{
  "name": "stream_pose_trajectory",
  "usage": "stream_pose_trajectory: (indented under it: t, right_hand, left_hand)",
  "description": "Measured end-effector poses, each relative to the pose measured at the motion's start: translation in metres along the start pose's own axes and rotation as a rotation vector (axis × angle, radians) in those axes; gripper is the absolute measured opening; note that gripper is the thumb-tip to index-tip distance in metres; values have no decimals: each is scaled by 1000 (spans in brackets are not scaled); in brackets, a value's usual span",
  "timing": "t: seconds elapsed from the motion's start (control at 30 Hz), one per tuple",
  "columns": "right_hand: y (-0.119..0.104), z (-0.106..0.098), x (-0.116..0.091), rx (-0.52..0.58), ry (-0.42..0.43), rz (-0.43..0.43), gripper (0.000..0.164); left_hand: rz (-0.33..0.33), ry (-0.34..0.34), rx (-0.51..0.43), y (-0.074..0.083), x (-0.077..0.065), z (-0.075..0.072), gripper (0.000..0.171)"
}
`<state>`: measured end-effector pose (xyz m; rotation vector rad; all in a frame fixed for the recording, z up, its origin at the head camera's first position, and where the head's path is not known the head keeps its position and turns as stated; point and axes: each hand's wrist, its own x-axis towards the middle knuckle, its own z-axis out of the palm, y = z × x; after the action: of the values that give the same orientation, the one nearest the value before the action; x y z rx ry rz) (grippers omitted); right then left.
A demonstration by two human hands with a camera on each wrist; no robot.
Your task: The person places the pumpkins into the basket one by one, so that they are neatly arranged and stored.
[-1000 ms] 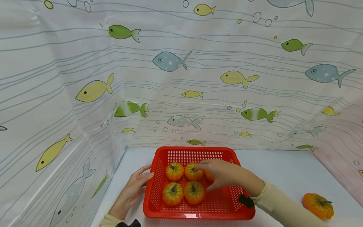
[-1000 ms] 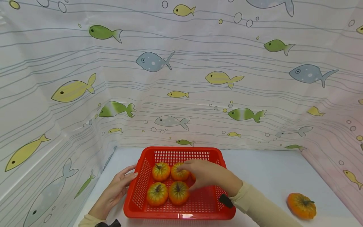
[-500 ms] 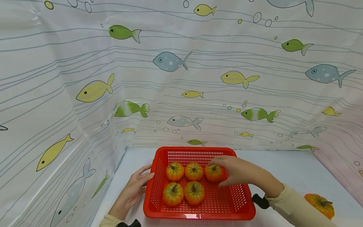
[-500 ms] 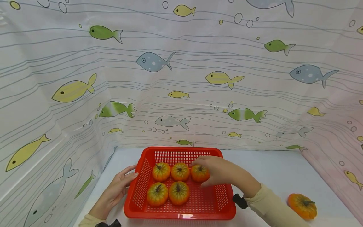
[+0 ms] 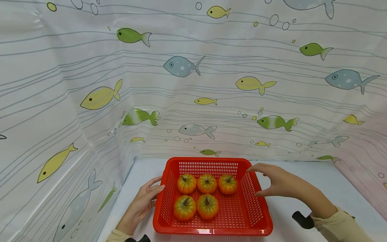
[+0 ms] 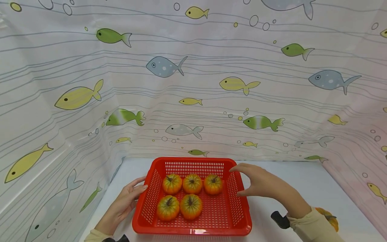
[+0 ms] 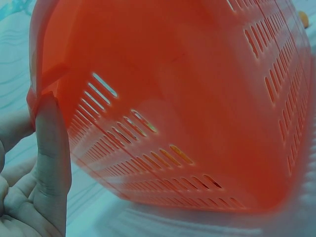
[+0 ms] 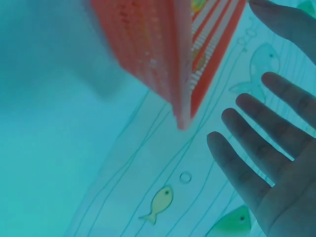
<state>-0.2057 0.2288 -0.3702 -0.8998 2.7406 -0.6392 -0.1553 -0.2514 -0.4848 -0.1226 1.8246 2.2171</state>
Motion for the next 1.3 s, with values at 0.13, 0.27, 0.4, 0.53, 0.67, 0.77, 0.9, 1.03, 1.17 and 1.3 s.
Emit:
stream_pose_trajectory:
  t: [0.13,0.27,0.4,0.53,0.67,0.77,0.9,1.03,1.17,1.3]
  right_hand:
    - [16,-3,-13,-15,46,1,71]
    - [31,-4,-26,-51,86,-15,72]
    - [41,-3,-38,-56,112,5,72]
    - [51,-3,-50,-32,117,75,74]
    - [65,-1,-61,-15,124,142,76]
    - [77,-1,-71,-15,141,183,77]
    - [93,1,-86,-12,153,236,77]
    - [108,7,-103,-13,156,267,75]
    - [124,13,-120,-56,231,265,73]
    - [142,18,-138,-93,315,267,69]
  left_hand:
    - [0,2,0,0,0,0,68]
    - [-3,5,2,0,-1,1,69]
    - [-5,11,6,0,-1,1,68]
    - [-4,14,11,0,-1,1,68]
    - [-5,9,12,0,0,1,68]
    - [-6,7,14,0,0,1,68]
    - [-10,7,13,0,1,1,68]
    - [-8,5,14,0,1,1,68]
    - [-5,7,9,0,0,1,69]
    - [-4,10,6,0,0,1,68]
